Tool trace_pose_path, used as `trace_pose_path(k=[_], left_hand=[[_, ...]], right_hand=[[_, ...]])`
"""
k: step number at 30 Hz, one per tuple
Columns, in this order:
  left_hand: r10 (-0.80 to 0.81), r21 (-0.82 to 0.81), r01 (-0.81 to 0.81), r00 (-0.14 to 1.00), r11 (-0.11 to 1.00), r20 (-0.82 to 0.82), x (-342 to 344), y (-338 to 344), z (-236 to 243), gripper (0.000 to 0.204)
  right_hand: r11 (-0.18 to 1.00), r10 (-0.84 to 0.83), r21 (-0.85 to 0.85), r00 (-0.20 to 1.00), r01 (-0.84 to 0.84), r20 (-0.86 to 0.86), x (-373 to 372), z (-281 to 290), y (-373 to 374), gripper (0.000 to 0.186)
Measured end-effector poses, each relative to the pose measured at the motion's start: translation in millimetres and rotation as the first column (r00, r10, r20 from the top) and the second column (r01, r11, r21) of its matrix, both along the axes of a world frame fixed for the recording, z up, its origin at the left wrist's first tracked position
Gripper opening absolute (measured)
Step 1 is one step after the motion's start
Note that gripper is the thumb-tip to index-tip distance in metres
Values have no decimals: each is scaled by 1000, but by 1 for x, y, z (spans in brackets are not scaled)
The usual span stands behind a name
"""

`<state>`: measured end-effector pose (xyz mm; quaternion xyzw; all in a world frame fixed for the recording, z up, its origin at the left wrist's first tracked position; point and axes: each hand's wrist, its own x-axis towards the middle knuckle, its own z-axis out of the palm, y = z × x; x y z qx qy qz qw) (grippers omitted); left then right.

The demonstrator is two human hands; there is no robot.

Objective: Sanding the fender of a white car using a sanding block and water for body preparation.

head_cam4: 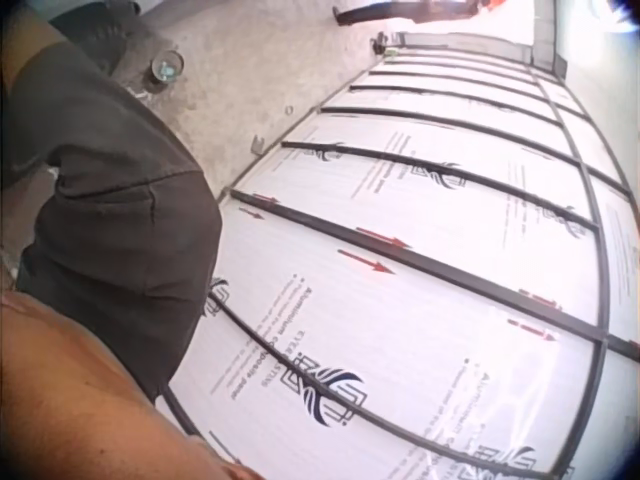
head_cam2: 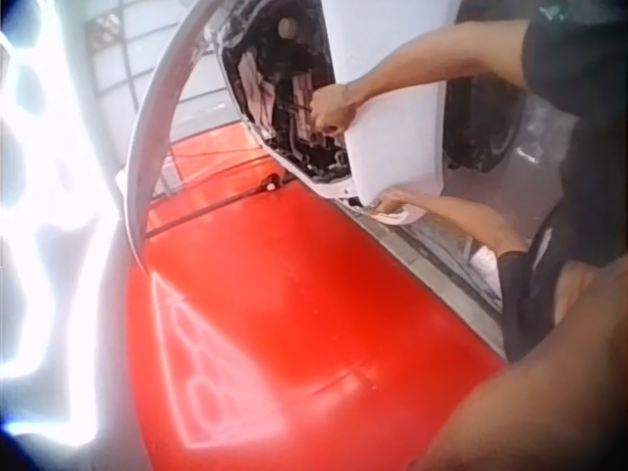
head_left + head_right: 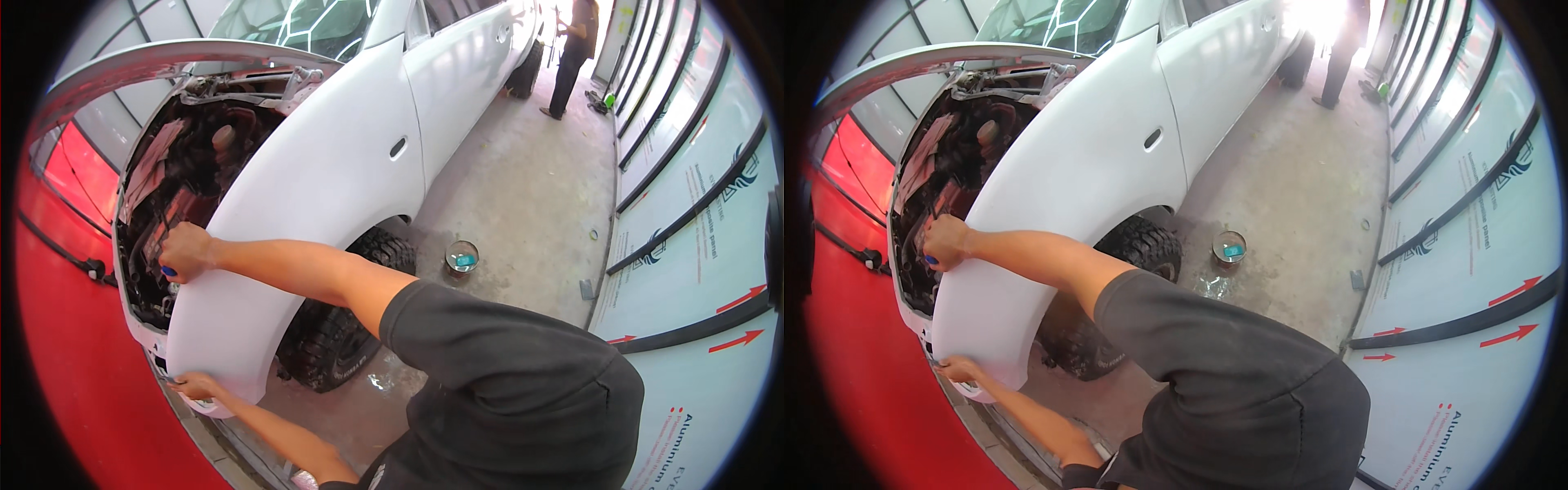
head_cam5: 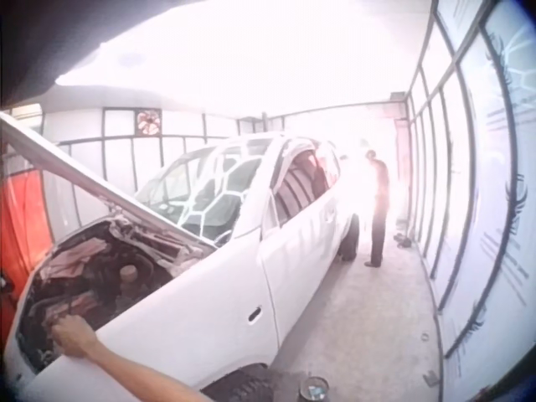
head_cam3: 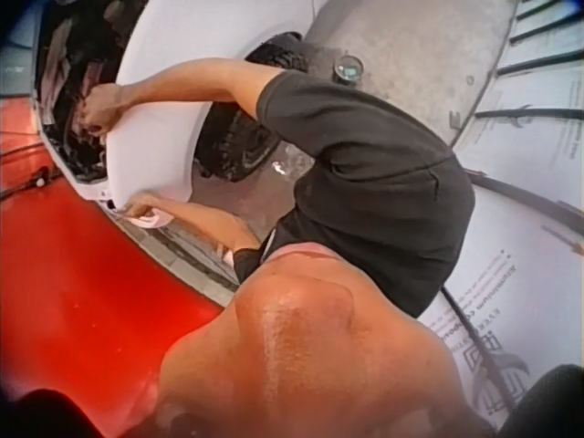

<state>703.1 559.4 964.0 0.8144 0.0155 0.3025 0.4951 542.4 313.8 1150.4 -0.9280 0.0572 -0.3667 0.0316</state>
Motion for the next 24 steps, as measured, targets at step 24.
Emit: trace_pose_path(k=[24], left_hand=[[43,80,-85,905,993,424,6,1,-12,42]], right_hand=[[1000,4,-1,1000,-4,-9,0,-1,0,28]])
